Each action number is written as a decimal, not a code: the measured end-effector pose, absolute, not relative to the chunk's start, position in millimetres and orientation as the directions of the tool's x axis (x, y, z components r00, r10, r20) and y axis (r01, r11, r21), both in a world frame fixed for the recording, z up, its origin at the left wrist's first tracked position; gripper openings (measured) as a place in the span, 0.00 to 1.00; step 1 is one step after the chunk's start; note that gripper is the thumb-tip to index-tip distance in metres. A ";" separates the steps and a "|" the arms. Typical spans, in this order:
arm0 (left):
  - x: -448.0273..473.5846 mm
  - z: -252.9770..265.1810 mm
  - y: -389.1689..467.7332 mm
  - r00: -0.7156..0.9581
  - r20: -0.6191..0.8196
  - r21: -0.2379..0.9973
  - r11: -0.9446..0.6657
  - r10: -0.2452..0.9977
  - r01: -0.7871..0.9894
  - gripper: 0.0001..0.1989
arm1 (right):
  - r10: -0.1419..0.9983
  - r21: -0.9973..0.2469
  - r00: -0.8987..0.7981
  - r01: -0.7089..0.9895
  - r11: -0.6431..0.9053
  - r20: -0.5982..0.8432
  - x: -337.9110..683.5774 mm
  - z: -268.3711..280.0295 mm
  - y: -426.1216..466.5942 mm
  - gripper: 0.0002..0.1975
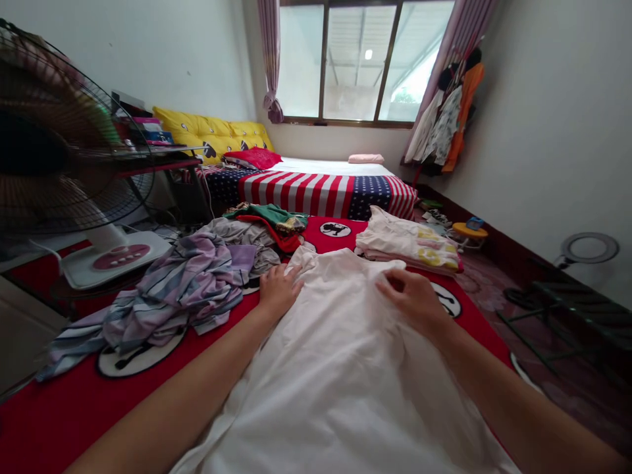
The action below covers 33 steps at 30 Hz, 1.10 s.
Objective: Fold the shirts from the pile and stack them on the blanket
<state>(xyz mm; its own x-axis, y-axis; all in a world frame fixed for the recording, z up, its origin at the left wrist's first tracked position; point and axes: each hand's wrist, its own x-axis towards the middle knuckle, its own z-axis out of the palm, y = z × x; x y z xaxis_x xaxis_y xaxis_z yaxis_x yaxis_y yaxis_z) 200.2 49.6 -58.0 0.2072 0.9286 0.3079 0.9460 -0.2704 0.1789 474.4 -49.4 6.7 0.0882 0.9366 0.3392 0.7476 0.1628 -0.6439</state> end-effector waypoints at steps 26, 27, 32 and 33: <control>191.2 -61.1 49.4 0.184 0.343 0.314 -0.297 0.921 0.902 0.21 | 0.968 -0.348 -0.048 0.928 0.134 0.246 448.9 -22.2 -72.5 0.03; 191.2 -61.4 49.6 0.183 0.343 0.314 -0.296 0.921 0.902 0.21 | 0.950 -0.373 -0.076 0.908 0.191 0.302 446.9 -16.9 -75.0 0.03; 190.6 -63.2 51.8 0.169 0.330 0.322 -0.279 0.929 0.905 0.20 | 0.928 -0.648 0.059 0.732 0.211 0.368 478.8 9.6 -78.2 0.09; 190.4 -63.3 52.1 0.171 0.326 0.327 -0.281 0.930 0.902 0.20 | 0.933 -0.706 0.152 0.695 0.133 0.326 498.5 11.0 -76.1 0.11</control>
<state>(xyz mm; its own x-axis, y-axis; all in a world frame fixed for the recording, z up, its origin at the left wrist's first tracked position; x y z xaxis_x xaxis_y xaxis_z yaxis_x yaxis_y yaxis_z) 190.4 52.1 -63.3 0.1712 0.9296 0.3263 0.9021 -0.2810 0.3274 498.5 -76.1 11.0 0.1522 0.9331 0.3259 0.6952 0.1333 -0.7064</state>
